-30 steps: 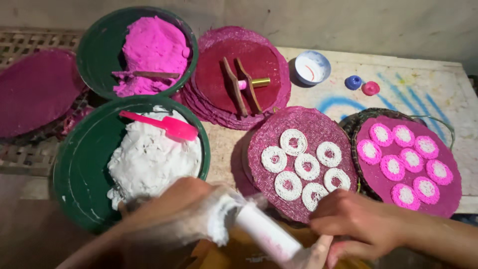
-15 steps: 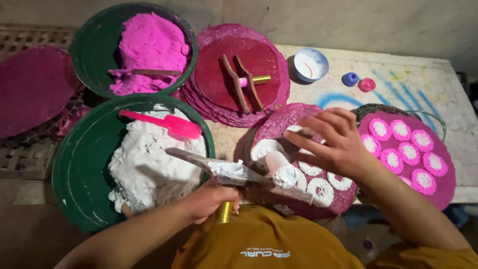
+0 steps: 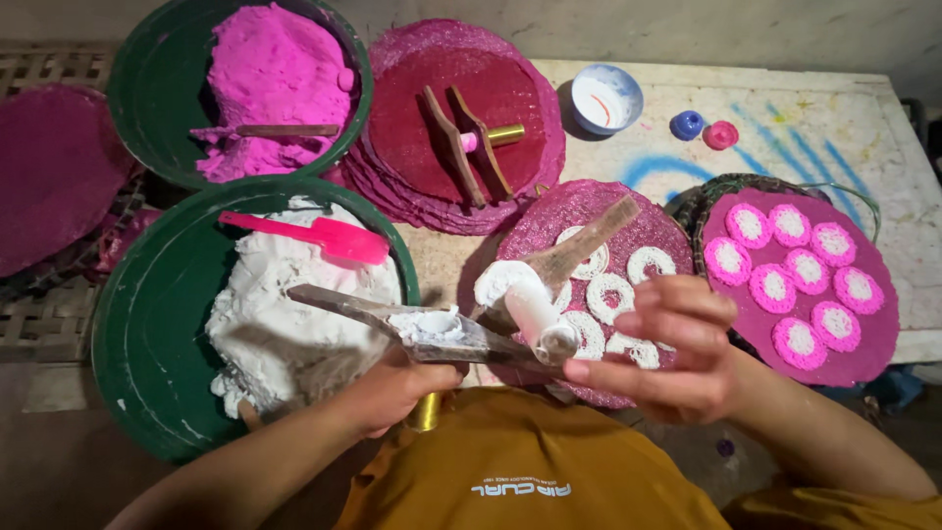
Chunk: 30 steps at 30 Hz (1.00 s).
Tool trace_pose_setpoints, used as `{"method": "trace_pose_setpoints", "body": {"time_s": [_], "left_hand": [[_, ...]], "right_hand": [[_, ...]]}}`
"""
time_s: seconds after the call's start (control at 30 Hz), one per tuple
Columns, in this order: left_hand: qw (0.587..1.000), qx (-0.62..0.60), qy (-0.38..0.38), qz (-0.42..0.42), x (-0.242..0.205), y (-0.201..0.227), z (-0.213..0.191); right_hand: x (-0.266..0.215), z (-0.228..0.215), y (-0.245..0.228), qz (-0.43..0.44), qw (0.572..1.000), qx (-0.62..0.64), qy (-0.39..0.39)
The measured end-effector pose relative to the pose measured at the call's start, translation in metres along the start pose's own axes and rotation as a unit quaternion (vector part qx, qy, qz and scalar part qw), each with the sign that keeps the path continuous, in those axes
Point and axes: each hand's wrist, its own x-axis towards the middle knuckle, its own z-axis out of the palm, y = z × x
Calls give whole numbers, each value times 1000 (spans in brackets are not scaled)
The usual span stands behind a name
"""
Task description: The person uses a manual press tool to form patterns on cracker dough, applies a white coating and pink highlights, and places the finished crackers on a drying rack.
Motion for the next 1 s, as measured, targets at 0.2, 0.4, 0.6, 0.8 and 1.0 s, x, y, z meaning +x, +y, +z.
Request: {"method": "trace_pose_setpoints", "body": {"time_s": [0.2, 0.4, 0.6, 0.8, 1.0], "left_hand": [[998, -38, -12, -40, 16, -22, -12], [993, -55, 101, 11, 16, -59, -51], [963, -31, 156, 220, -2, -106, -66], [948, -136, 221, 185, 4, -139, -74], [939, -142, 235, 209, -5, -141, -66]], "right_hand": [[-17, -1, 14, 19, 999, -42, -17], [-68, 10, 71, 405, 897, 55, -170], [-154, 90, 101, 502, 768, 83, -388], [-177, 121, 106, 499, 729, 67, -464], [-170, 108, 131, 536, 722, 96, -427]]}}
